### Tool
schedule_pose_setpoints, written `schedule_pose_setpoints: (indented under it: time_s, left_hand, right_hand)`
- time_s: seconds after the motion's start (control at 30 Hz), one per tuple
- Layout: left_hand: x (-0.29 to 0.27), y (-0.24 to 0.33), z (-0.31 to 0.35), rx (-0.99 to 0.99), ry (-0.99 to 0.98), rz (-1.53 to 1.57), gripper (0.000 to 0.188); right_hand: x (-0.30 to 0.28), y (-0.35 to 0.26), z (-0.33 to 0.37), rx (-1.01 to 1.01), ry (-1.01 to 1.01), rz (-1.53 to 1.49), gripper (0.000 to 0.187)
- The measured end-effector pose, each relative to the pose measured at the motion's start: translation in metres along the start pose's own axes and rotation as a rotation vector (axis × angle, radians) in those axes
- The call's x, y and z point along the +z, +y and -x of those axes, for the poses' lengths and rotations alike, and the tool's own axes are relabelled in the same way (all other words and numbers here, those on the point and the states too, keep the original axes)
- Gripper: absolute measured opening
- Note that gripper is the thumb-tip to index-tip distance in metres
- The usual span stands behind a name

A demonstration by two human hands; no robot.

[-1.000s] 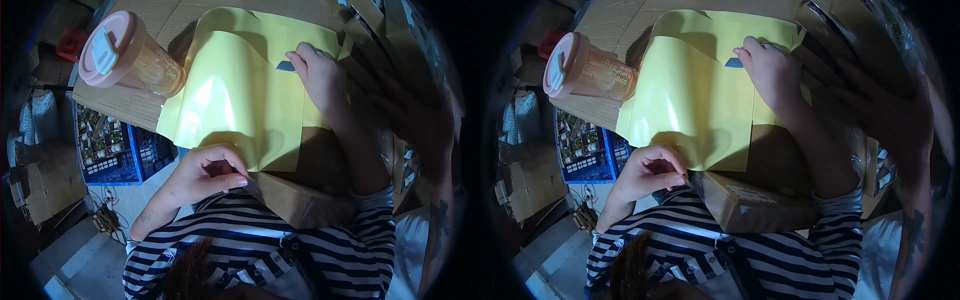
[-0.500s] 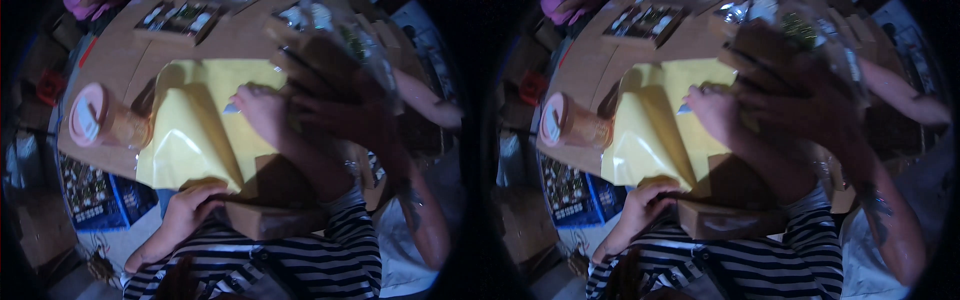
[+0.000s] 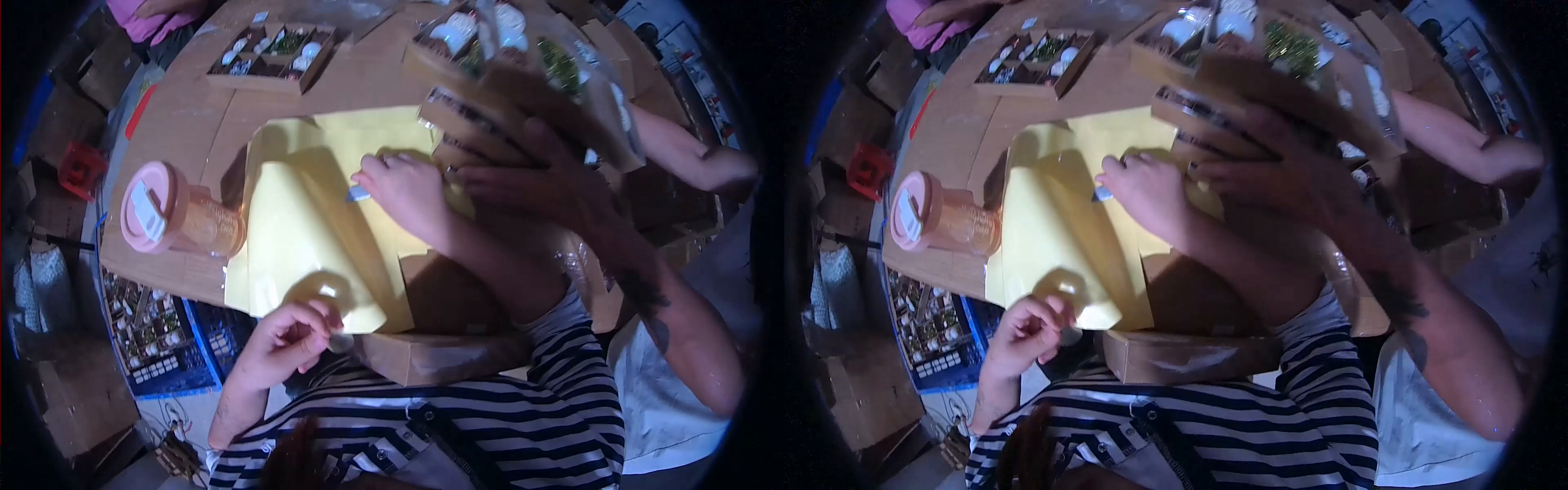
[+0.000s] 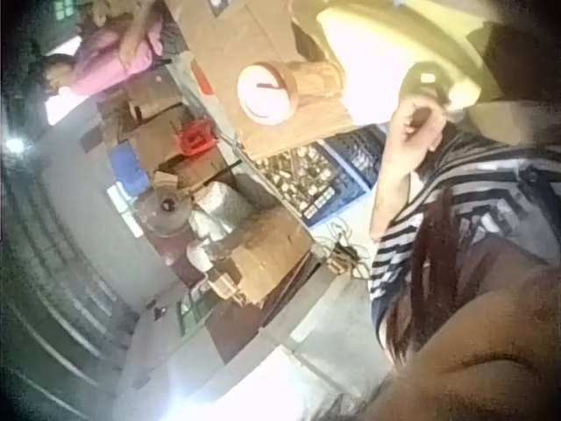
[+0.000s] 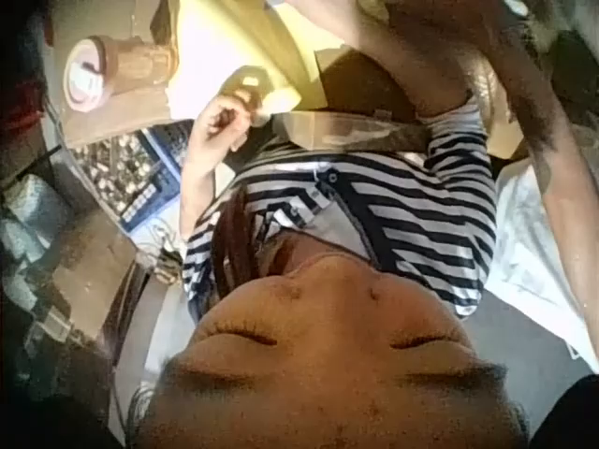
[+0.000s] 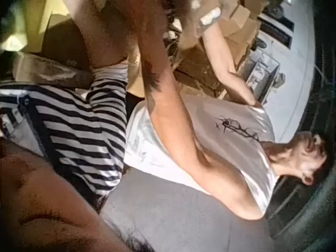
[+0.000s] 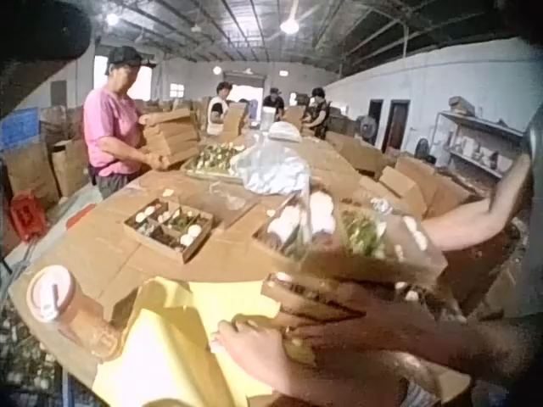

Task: The person packages and labels decorative botanical craft kits by hand, placing decorative items and yellow paper into cardboard boxes and applying labels to the boxes.

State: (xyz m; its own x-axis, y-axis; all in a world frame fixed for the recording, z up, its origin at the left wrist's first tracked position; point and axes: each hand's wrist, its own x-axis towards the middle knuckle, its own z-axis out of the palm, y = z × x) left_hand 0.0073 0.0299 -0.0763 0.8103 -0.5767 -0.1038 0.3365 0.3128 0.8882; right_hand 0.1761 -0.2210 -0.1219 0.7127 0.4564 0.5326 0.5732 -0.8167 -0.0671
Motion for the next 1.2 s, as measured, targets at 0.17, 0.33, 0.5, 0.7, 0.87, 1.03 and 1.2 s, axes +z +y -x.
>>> schedule_pose_setpoints:
  time_s: [0.17,0.33,0.5,0.7,0.87,1.03,1.2]
  left_hand:
    - [0.005,0.025,-0.009,0.122,-0.005,-0.253,0.005]
    - [0.009,0.022,-0.017,-0.091,-0.036,-0.298,0.006]
    - [0.010,-0.010,-0.021,-0.150,-0.029,-0.201,0.007]
    - [0.023,-0.030,-0.023,-0.152,0.054,-0.288,0.011]
    - [0.033,-0.028,-0.028,-0.002,0.117,-0.698,0.019]
    - [0.033,-0.036,-0.026,0.034,0.143,-0.730,0.027]
    - [0.041,-0.024,-0.023,-0.091,0.179,-0.718,0.036]
  right_hand:
    - [-0.002,0.001,-0.006,-0.001,-0.001,0.021,0.022]
    - [0.001,0.005,-0.003,-0.031,0.014,-0.026,0.023]
    - [0.004,0.003,-0.003,-0.037,0.036,-0.045,0.025]
    - [0.004,0.004,-0.002,-0.034,0.027,-0.043,0.025]
    - [0.005,0.005,-0.003,-0.043,0.057,-0.032,0.025]
    - [0.004,0.004,-0.003,-0.041,0.067,-0.032,0.024]
    - [0.004,0.005,-0.003,-0.036,0.039,-0.035,0.024]
